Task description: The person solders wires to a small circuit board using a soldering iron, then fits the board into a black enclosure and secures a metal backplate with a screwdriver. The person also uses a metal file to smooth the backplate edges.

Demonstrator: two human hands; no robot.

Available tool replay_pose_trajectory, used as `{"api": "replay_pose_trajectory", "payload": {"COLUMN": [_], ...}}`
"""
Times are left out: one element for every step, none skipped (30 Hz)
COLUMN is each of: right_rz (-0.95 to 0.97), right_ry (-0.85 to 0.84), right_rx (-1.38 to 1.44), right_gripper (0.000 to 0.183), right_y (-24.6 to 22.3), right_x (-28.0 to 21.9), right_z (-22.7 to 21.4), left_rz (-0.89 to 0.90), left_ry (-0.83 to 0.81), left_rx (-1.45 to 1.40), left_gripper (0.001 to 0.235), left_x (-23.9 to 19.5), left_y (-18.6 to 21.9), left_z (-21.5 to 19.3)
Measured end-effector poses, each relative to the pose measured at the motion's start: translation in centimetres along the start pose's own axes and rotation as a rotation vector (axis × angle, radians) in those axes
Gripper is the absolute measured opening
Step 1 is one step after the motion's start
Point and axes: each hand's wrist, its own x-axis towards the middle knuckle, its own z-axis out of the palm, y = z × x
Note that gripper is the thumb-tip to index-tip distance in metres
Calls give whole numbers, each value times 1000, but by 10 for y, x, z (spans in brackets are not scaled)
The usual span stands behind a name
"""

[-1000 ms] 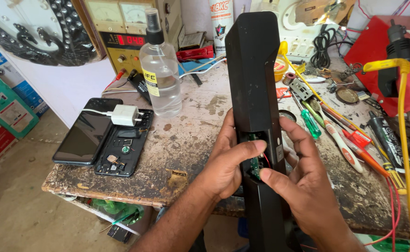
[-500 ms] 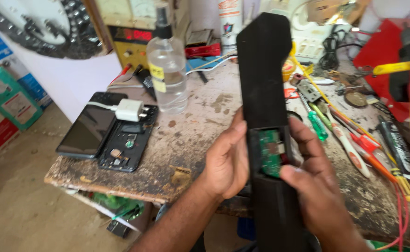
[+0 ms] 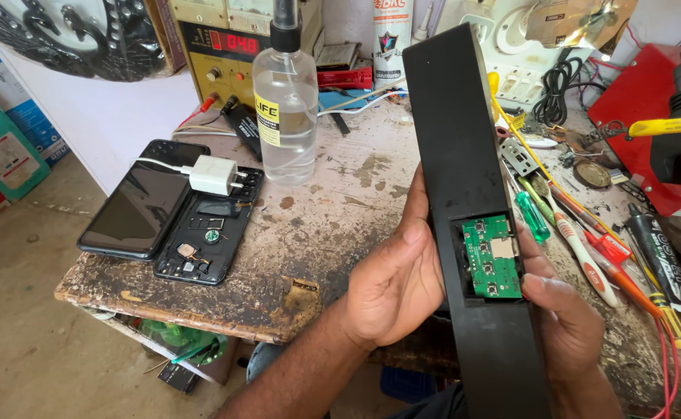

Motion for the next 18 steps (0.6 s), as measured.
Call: {"api": "replay_pose_trajectory", "payload": {"right_rz": [-1,-1,-2,-4,-7,-22,-37,-52,-45,-36,-26,-16,-6,4,-10,-25,-40,-187], "right_ry": [-7,-14,-42,-70,-97,-139,-181,-221,-198,-176,-153,-166,-178,-191,-155,-117,-80,-60], "right_rx": [8,18,24,31,37,16,-5,-27,-61,-94,-127,-110,-92,-76,-72,-71,-69,-195], "right_gripper": [84,84,85,85,86,86,86,86,85,83,82,83,83,83,77,72,67,56], "right_y": [-1,-1,-2,-3,-4,-4,-3,-3,-1,1,2,3,4,4,5,4,4,5], "right_x": [0,0,0,-1,-1,0,0,1,2,4,4,5,5,5,4,1,-1,-3], "right_z": [2,4,7,10,13,17,20,22,25,27,28,30,32,33,35,36,38,40], "left_rz": [1,10,19,27,16,5,-6,-20,-34,-48,-53,-57,-62,-56,-50,-43,-49,-55], "left_ry": [-1,4,9,12,64,114,163,235,307,382,415,452,489,497,506,513,513,513], "left_rx": [9,-5,-19,-33,38,110,182,223,264,306,328,351,375,374,373,370,356,344], "left_gripper": [91,92,93,94,95,97,100,97,95,93,91,89,86,86,85,84,84,84], "left_x": [0,0,0,1,2,5,7,8,9,10,11,12,12,13,13,14,14,13], "left_y": [0,0,0,-1,-2,-3,-5,-6,-7,-8,-9,-10,-10,-10,-10,-10,-11,-11], "left_z": [0,0,1,1,1,2,2,3,3,4,4,4,3,3,3,3,3,3]}}
